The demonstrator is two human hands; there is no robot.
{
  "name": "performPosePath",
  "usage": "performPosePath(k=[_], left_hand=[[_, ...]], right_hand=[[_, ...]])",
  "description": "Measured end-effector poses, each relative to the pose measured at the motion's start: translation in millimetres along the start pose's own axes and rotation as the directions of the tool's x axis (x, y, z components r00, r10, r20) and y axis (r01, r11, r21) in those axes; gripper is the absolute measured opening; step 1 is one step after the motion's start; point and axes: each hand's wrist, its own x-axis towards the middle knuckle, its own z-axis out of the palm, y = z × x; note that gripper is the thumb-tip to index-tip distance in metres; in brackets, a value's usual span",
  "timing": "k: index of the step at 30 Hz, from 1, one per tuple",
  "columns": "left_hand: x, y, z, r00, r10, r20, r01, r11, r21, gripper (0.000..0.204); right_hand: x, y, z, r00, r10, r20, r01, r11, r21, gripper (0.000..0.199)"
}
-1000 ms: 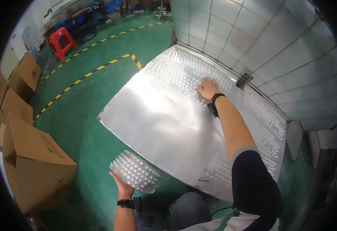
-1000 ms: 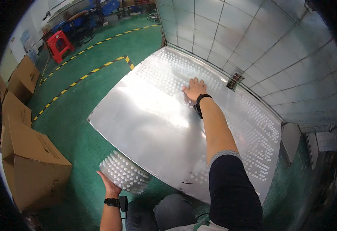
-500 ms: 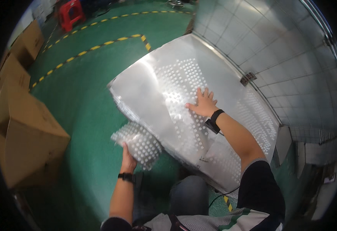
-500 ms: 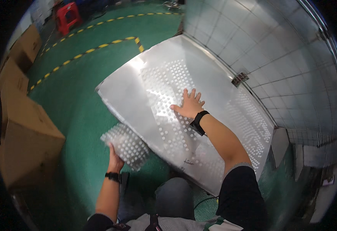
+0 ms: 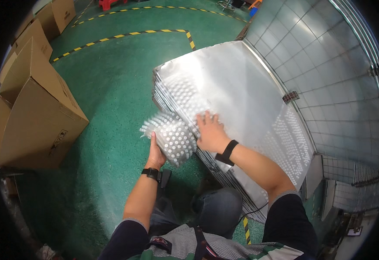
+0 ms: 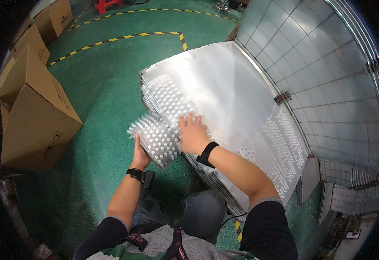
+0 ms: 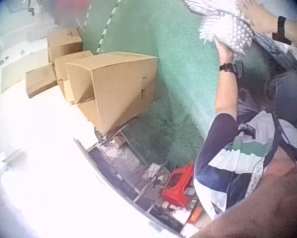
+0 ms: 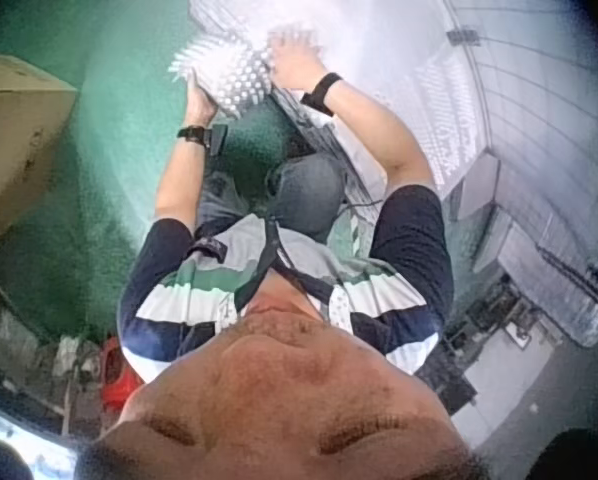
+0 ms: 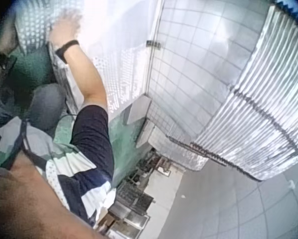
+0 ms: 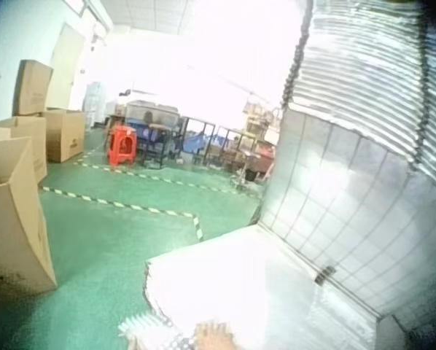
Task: Picking up bubble-textured protective plastic sheets from a stack and placing them into a cardboard box.
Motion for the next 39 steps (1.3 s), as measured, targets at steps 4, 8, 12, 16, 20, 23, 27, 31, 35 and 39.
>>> performPosePath(k=[4, 8, 12, 16, 20, 23, 27, 31, 35, 39], left_hand=[[5, -17, 4, 0.99, 0.142, 0.001, -0.142, 0.985, 0.096, 0.077], [-5, 9, -7, 0.994, 0.105, 0.037, -0.107, 0.993, 0.046, 0.079], [-4, 6, -22, 0.998, 0.054, -0.012, -0.054, 0.998, 0.011, 0.079], [-4, 0, -30, 0.999, 0.034, -0.037, -0.033, 0.999, 0.019, 0.073], [-8, -4, -47, 0.996, 0.025, -0.087, -0.021, 0.999, 0.038, 0.07], [-9, -9, -37, 0.998, -0.013, -0.065, 0.012, 1.0, -0.017, 0.066], [-9, -10, -31, 0.997, -0.034, -0.075, 0.036, 0.999, 0.031, 0.072], [-6, -15, -34, 0.999, 0.022, -0.038, -0.019, 0.996, 0.084, 0.081], [-13, -11, -12, 0.988, 0.044, -0.15, -0.014, 0.981, 0.196, 0.088], [-16, -2, -8, 0.988, 0.114, -0.102, -0.095, 0.98, 0.174, 0.089]], right_hand=[[-29, -51, -11, 0.984, -0.164, 0.062, 0.161, 0.985, 0.061, 0.089], [-42, -26, -11, 0.895, -0.401, -0.193, 0.433, 0.886, 0.168, 0.084], [-86, 113, 13, 0.876, -0.241, -0.417, 0.368, 0.894, 0.256, 0.093], [-199, 215, 54, 0.973, 0.218, -0.074, -0.199, 0.958, 0.206, 0.111], [-259, 205, 92, 0.907, 0.403, 0.123, -0.419, 0.892, 0.172, 0.101], [-240, 203, 105, 0.892, 0.451, 0.037, -0.448, 0.868, 0.215, 0.092], [-148, 174, 80, 0.866, 0.494, -0.071, -0.465, 0.85, 0.247, 0.083], [-41, 103, 24, 0.931, 0.355, -0.088, -0.33, 0.918, 0.22, 0.08], [3, 8, -12, 0.973, 0.223, -0.052, -0.214, 0.966, 0.147, 0.081], [-4, -36, -19, 0.981, 0.191, -0.039, -0.187, 0.977, 0.102, 0.083]])
